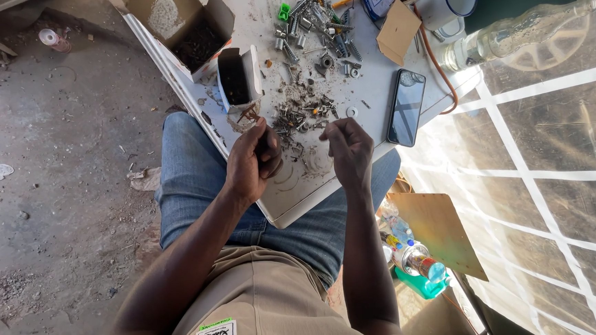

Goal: The person sits with a white board on their lap and sorts small metal screws and fasteners by hand. They pick up individual pieces, separate them, and place them into piles on the board while occasionally touching a nearby phone.

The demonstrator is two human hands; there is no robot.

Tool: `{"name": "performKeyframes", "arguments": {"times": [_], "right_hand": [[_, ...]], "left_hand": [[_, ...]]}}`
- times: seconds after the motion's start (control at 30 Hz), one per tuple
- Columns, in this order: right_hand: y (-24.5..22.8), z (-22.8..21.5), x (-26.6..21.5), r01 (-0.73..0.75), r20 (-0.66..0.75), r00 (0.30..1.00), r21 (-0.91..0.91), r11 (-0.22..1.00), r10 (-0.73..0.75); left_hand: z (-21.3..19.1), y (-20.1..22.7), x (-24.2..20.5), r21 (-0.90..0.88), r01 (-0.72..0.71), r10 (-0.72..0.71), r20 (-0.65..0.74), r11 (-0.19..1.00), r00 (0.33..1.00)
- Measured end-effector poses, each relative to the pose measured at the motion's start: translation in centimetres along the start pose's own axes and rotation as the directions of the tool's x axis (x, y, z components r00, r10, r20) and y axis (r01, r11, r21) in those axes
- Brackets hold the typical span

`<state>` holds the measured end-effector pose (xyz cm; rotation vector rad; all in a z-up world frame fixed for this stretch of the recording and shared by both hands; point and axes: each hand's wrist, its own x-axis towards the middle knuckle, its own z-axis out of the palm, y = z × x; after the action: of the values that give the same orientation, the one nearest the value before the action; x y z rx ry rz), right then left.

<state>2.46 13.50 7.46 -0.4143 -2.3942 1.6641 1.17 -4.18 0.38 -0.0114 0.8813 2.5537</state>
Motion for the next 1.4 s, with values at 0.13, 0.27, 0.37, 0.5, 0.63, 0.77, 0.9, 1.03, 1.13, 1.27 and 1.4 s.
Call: {"name": "performKeyframes", "arguments": {"times": [0.13, 0.27, 0.37, 0.5, 0.63, 0.77, 0.9, 1.03, 1.13, 1.27, 1.4], "right_hand": [[1.0, -1.4, -1.5, 0.004, 0.121, 0.993, -0.162, 0.987, 0.015], [1.8, -1.6, -2.1, 0.038, 0.184, 0.983, -0.236, 0.971, 0.006], [1.3, -1.8, -2.2, 0.055, 0.175, 0.984, -0.240, 0.969, -0.012], [1.6, -2.3, -2.4, 0.052, 0.182, 0.983, -0.233, 0.971, -0.009], [1.5, -2.4, -2.8, 0.068, 0.220, 0.976, -0.247, 0.967, -0.012], [1.8, -2.4, -2.8, 0.033, 0.171, 0.985, -0.189, 0.982, 0.000], [0.7, -2.3, -2.9, -0.009, 0.107, 0.994, -0.099, 0.995, 0.020], [-0.7, -1.7, -3.3, -0.035, 0.088, 0.996, 0.029, 0.999, 0.032], [-1.2, -0.9, -3.4, -0.024, 0.083, 0.996, 0.068, 0.997, 0.018], [-1.0, -0.2, -3.7, -0.017, 0.089, 0.996, 0.093, 0.996, 0.008], [-0.9, 0.6, -4.0, -0.003, 0.026, 1.000, 0.160, 0.987, -0.001]], "left_hand": [[0.1, 0.2, 0.0, -0.016, -0.001, 0.001, -0.002, 1.000, 1.000], [0.0, 0.0, 0.0, -0.016, 0.015, -0.015, -0.018, 1.000, 1.000], [0.2, 0.3, -0.1, -0.012, 0.018, -0.018, -0.017, 1.000, 1.000], [0.3, 0.3, -0.1, -0.018, 0.006, -0.006, -0.023, 1.000, 1.000], [0.4, 0.2, -0.3, -0.019, 0.018, -0.019, -0.028, 1.000, 0.999], [1.0, 0.2, -0.1, 0.021, 0.000, 0.002, -0.086, 1.000, 0.996], [3.6, 1.4, -0.5, 0.238, 0.002, 0.038, -0.165, 0.971, 0.986], [3.9, 0.4, -0.3, 0.375, 0.005, 0.055, -0.150, 0.927, 0.987], [3.1, -0.8, -0.1, 0.442, -0.065, 0.112, -0.080, 0.895, 0.990], [2.7, -0.9, -0.3, 0.421, -0.091, 0.134, -0.072, 0.902, 0.988], [2.1, -0.3, -0.5, 0.250, -0.041, 0.059, -0.065, 0.967, 0.996]]}}
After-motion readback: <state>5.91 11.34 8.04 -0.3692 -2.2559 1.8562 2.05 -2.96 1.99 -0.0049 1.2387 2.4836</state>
